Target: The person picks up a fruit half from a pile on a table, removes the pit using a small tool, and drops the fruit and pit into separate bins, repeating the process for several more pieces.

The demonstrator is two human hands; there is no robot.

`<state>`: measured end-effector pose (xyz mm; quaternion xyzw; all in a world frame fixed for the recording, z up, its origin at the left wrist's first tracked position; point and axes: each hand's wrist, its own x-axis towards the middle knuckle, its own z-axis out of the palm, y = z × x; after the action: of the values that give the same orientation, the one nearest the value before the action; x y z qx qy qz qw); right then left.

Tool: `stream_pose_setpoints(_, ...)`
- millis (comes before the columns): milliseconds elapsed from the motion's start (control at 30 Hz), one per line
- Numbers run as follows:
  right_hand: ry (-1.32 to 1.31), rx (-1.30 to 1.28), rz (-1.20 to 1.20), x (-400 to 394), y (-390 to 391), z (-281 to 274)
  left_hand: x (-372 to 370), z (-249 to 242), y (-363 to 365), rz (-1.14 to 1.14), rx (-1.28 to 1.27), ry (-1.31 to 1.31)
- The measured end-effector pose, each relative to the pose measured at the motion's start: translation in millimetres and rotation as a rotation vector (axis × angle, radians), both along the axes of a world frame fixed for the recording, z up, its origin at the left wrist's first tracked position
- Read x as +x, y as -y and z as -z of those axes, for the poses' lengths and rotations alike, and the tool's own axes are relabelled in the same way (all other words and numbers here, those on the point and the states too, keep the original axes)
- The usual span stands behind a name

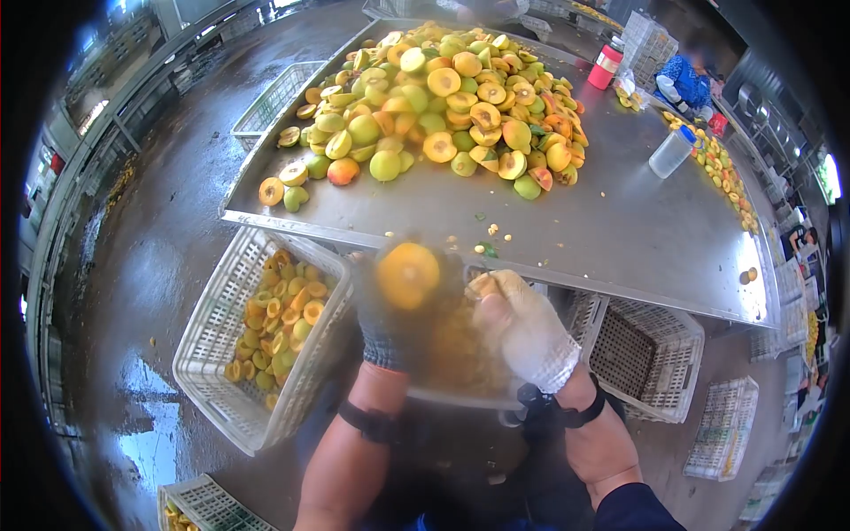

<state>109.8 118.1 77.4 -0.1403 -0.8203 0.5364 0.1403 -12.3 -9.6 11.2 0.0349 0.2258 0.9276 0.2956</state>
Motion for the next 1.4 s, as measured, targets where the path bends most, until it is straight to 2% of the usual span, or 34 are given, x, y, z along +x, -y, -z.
stream_pose_setpoints(67, -0.221, 0.391, -0.030, -3.0, 4.1, 3.4, -0.4, 6.9, -4.7, -0.121, -0.223, -0.245)
stream_pose_setpoints(100, -0.148, 0.411, -0.028, -0.3, 6.4, -2.2, 0.7, 8.1, -5.9, -0.150, -0.320, -0.339)
stream_pose_setpoints(200, -0.149, 0.626, -0.010, -0.2, 10.8, -2.6, 5.6, -5.3, -7.1, -0.191, -0.551, -0.554)
stream_pose_setpoints(233, -0.089, 0.551, -0.040, 1.3, 12.8, -6.7, 6.6, -6.5, -7.7, -0.192, -0.599, -0.617)
stream_pose_setpoints(400, -0.116, 0.541, -0.037, -2.2, 14.3, 0.5, 6.8, 4.0, -8.1, -0.160, -0.621, -0.852)
stream_pose_setpoints(467, -0.090, 0.529, -0.022, -2.9, 14.9, 0.6, 11.6, -2.3, -12.3, -0.102, -0.487, -0.668)
stream_pose_setpoints(533, -0.129, 0.514, 0.004, -4.6, 17.1, 1.2, 13.7, -6.9, -12.8, -0.085, -0.453, -0.607)
stream_pose_setpoints(667, -0.199, 0.526, 0.053, -8.2, 19.6, 8.6, 14.5, -5.6, -12.1, -0.117, -0.533, -0.666)
stream_pose_setpoints(800, -0.142, 0.547, 0.085, -10.3, 25.3, 14.7, 14.1, -5.5, -12.2, -0.090, -0.427, -0.492)
stream_pose_setpoints(900, -0.081, 0.594, 0.058, -10.5, 28.0, 18.0, 12.2, 4.6, -6.0, -0.189, -0.651, -0.756)
stream_pose_setpoints(1067, -0.029, 0.749, -0.110, -6.3, 15.4, 17.4, 2.0, 26.3, 2.0, -0.176, -0.820, -0.985)
stream_pose_setpoints(1133, -0.032, 0.699, -0.126, -5.1, 13.1, 17.4, -0.4, 31.6, 4.7, -0.187, -0.817, -1.055)
stream_pose_setpoints(1167, -0.035, 0.674, -0.134, -4.2, 12.5, 17.9, -0.2, 32.5, 5.1, -0.221, -0.779, -1.055)
stream_pose_setpoints(1267, -0.217, 0.519, 0.053, -5.7, 31.1, 28.8, 6.3, 15.2, 5.0, -0.328, -0.781, -1.096)
stream_pose_setpoints(1400, -0.192, 0.416, -0.026, -4.7, 27.2, 29.8, 8.7, 9.6, 6.9, -0.192, -0.680, -0.846)
